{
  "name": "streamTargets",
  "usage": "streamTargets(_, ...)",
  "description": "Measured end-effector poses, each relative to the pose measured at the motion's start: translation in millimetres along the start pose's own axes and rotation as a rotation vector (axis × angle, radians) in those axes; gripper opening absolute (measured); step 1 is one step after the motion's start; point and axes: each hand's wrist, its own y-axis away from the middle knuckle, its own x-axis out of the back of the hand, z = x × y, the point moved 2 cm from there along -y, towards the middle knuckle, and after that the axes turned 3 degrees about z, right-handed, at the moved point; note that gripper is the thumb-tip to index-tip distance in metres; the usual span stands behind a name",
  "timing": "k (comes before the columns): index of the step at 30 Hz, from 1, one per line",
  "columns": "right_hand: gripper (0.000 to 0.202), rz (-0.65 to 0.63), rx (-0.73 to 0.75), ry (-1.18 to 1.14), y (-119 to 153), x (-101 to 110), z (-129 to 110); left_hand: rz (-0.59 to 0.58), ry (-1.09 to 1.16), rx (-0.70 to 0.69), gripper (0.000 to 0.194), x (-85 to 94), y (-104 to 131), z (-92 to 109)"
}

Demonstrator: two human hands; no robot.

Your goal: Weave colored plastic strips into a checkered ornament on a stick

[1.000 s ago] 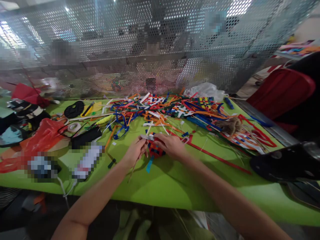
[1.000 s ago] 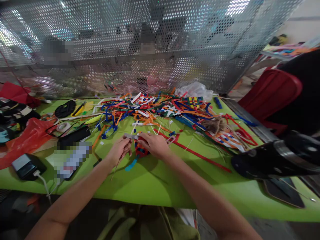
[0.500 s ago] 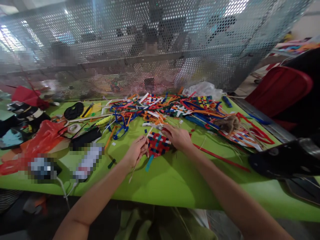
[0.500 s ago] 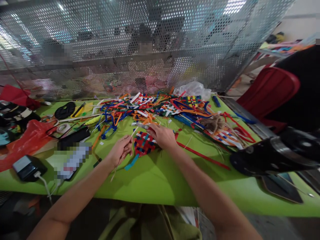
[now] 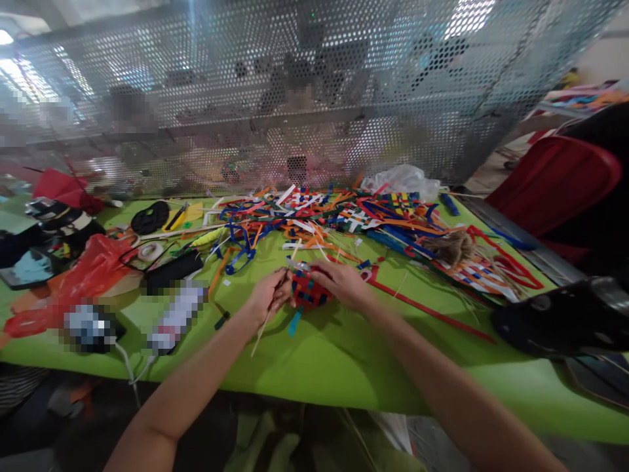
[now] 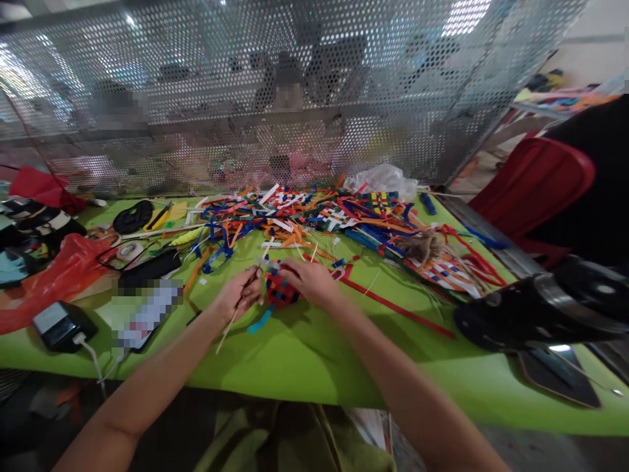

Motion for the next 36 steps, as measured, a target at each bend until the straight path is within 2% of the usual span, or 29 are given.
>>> streamTargets(4,0.045,-0.032,0.068,0.15,2,-8,-16,-0.023,-0.038,-0.025,0.023,-1.1,1,-4)
streamTargets(8,0.044,0.044,0.005,0.216,0,0,-6,-0.07,-0.058,-0.034,0.03,-2.4,5,-4)
streamTargets(11,0.045,0.11,-0.049,0.246,1,6,3,-0.061,-0.087,-0.06,0.032,-2.7,5,-4)
streamTargets(17,0.046,-0.015,0.088,0.216,5,-3,-12,0.019,-0.169,-0.092,0.03,2.8,1,-8)
streamTargets(19,0.047,-0.021,0.09,0.218,5,-5,-15,0.026,-0.177,-0.102,0.03,4.0,1,-9)
streamTargets(23,0.046,0.055,-0.017,0.245,1,2,-3,-0.015,-0.178,-0.107,0.032,1.6,4,-9)
streamTargets(27,0.045,0.197,-0.201,0.268,-1,18,20,-0.05,-0.16,-0.088,0.032,-1.4,8,-6)
streamTargets(29,0.045,0.251,-0.245,0.233,0,24,26,-0.05,-0.15,-0.079,0.033,-1.4,7,-5)
streamTargets(32,0.043,0.256,-0.193,0.148,1,25,24,-0.012,-0.132,-0.084,0.032,0.3,4,-4)
streamTargets(36,0.044,0.174,-0.081,0.096,2,15,12,0.053,-0.117,-0.099,0.031,2.0,1,-2)
